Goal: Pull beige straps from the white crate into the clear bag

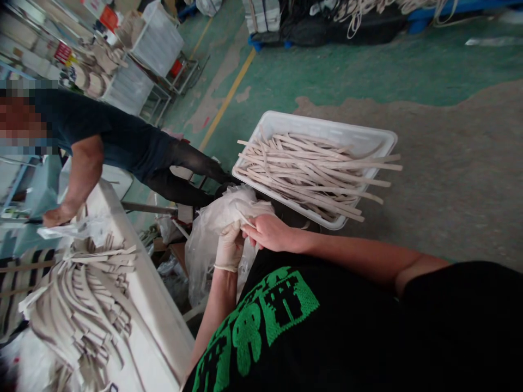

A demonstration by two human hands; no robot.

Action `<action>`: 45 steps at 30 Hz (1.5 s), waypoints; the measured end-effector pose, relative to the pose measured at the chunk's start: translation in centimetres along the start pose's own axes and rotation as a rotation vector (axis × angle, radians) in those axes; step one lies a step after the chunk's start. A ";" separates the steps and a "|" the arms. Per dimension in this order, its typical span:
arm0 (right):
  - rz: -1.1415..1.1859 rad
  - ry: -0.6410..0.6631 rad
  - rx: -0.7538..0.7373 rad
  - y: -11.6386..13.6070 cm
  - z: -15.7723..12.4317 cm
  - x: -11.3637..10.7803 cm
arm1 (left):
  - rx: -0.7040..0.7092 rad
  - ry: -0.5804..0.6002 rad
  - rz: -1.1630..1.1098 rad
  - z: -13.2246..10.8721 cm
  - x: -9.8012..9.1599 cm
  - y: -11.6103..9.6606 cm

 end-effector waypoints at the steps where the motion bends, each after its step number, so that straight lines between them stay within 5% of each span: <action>1: -0.024 -0.004 -0.016 0.0 0.1 0.1 | 0.019 -0.014 -0.003 -0.1 -0.1 0.0; 6: -0.021 0.174 0.014 -0.5 -0.5 1.2 | 0.097 -0.130 -0.026 -0.1 -0.9 -1.0; 12: -0.044 0.023 -0.019 0.0 0.1 0.9 | 0.022 -0.040 0.016 -0.7 -0.5 0.3; 18: -0.027 0.227 0.039 -0.2 -0.8 1.8 | 0.102 -0.137 -0.047 -0.7 -1.6 -1.1; 23: 0.010 0.085 -0.002 0.1 0.2 1.7 | 0.024 -0.078 0.020 -1.4 -1.5 0.4; 31: 0.002 0.257 0.018 -1.0 -1.0 2.8 | 0.096 -0.155 -0.040 -1.3 -2.4 -0.5; 37: 0.020 0.144 -0.010 -0.5 0.4 2.3 | -0.019 -0.051 0.024 -2.2 -1.7 1.7; 42: -0.029 0.201 0.014 0.1 0.4 2.2 | -0.006 -0.064 0.073 -2.6 -1.8 1.2; 45: -0.052 0.104 -0.014 -0.1 0.3 1.7 | 0.016 -0.057 0.063 -2.8 -1.9 0.7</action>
Point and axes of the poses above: each hand's wrist, its own z-axis towards the middle knuckle, its own x-axis out of the palm, y = z × x, the point moved 1 cm from there along z, towards the middle knuckle, and after that the axes turned 12 degrees about -z, right-handed, at the moved point
